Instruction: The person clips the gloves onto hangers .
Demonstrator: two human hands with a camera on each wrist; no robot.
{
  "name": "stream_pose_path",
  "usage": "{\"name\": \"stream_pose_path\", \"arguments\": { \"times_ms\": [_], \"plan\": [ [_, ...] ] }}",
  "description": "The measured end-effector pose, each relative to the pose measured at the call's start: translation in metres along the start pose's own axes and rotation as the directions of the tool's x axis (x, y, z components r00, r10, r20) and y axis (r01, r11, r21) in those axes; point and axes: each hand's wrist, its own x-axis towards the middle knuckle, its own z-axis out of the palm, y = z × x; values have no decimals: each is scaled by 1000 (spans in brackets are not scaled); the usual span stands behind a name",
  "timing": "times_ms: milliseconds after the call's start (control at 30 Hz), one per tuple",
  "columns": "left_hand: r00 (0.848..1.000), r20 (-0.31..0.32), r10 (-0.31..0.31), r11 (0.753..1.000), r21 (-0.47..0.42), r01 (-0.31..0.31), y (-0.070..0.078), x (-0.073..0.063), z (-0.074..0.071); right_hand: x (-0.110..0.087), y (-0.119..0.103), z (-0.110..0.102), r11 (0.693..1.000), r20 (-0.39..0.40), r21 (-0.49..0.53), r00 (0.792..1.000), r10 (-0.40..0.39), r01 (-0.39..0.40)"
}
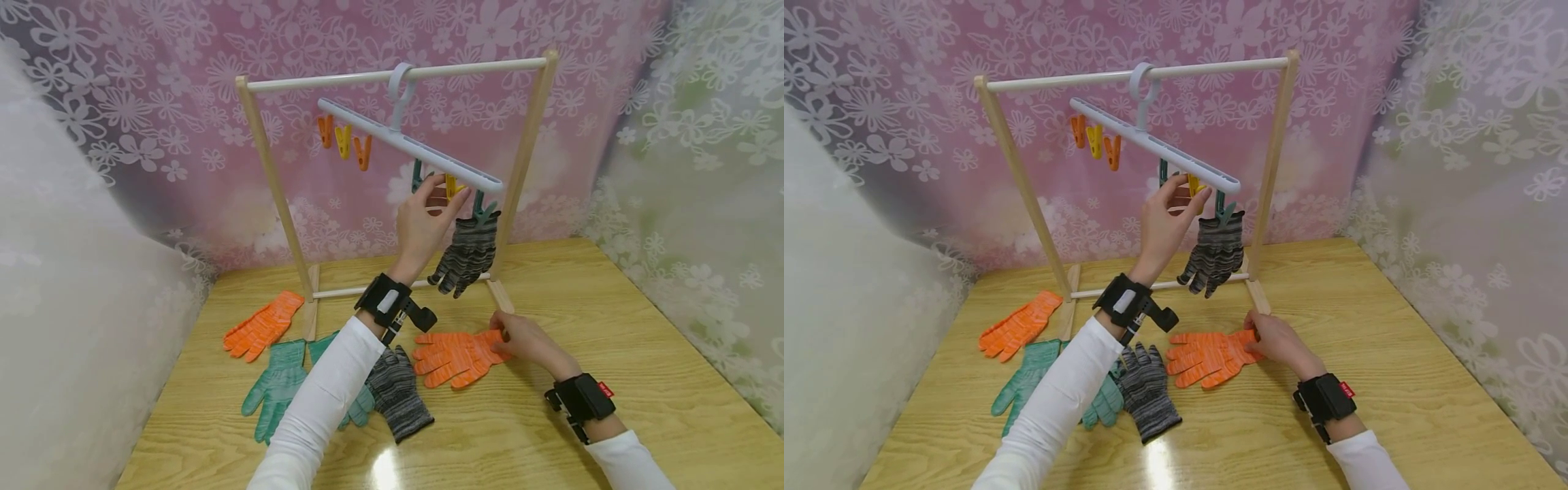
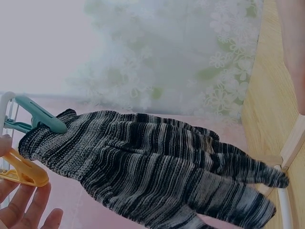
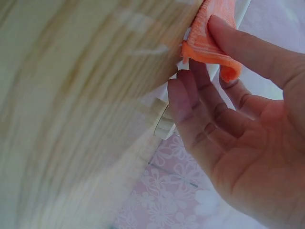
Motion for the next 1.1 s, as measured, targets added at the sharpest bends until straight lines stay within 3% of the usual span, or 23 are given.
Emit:
{"name": "stream_pose_path", "arguments": {
  "times_ms": [133,467,733,1100],
  "plan": [
    [1000,3,7,1000,6,-7,0,0,0,0,5,0,1000,-12,22,1000,7,-6],
    [1000,-1,-2,1000,-5,2,0,-2,0,4,17,-15,982,-126,154,983,131,-111],
    [1000,-3,2,1000,-23,-2,0,-1,-1,12,28,-25,956,-277,293,955,110,-25],
    [1000,3,13,1000,-17,-13,-1,-1,-4,38,19,-38,894,-318,447,933,168,-8]
  ]
}}
